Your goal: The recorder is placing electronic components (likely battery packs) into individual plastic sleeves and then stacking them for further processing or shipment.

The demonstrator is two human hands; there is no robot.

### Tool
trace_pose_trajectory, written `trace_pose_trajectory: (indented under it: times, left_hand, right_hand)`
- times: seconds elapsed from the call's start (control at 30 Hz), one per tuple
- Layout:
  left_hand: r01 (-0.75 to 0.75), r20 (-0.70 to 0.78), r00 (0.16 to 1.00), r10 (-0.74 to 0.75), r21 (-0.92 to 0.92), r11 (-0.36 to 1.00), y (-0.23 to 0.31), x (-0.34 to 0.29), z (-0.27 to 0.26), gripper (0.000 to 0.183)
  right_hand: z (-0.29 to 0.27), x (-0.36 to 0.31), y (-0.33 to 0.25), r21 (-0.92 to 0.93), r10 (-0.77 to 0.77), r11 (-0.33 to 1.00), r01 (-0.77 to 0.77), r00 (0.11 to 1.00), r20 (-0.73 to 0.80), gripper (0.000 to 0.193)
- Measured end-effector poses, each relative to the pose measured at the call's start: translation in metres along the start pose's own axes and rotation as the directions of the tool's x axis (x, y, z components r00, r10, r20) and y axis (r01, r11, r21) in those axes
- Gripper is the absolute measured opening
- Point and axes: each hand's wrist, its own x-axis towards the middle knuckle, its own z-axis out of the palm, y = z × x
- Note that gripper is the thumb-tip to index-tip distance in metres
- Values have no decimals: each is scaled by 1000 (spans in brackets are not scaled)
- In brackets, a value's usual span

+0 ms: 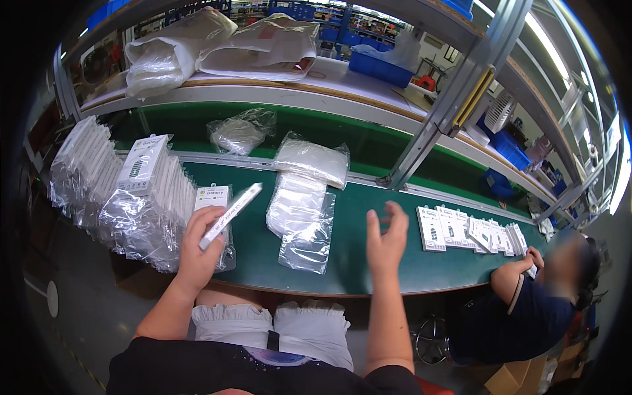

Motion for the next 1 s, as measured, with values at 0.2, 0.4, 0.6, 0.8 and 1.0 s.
trace_pose_trajectory:
  times: [0.2,0.4,0.6,0.8,1.0]
  left_hand:
    - [-42,129,990,-66,692,721,-34,-17,7,52]
    - [-153,210,977,32,591,792,-5,-11,28,49]
    - [-365,631,737,243,68,929,-4,2,62,19]
    - [-252,731,665,151,29,967,-24,31,84,10]
    - [-265,733,662,157,33,964,-21,28,87,12]
  right_hand:
    - [-42,48,108,-783,109,604,-150,988,-105,84]
    - [-46,25,117,-838,368,531,-130,926,89,73]
    - [-20,-28,53,-708,62,694,128,970,236,49]
    - [-29,-53,30,-512,-180,790,338,926,332,44]
    - [-46,-76,3,-324,-140,896,304,885,443,49]
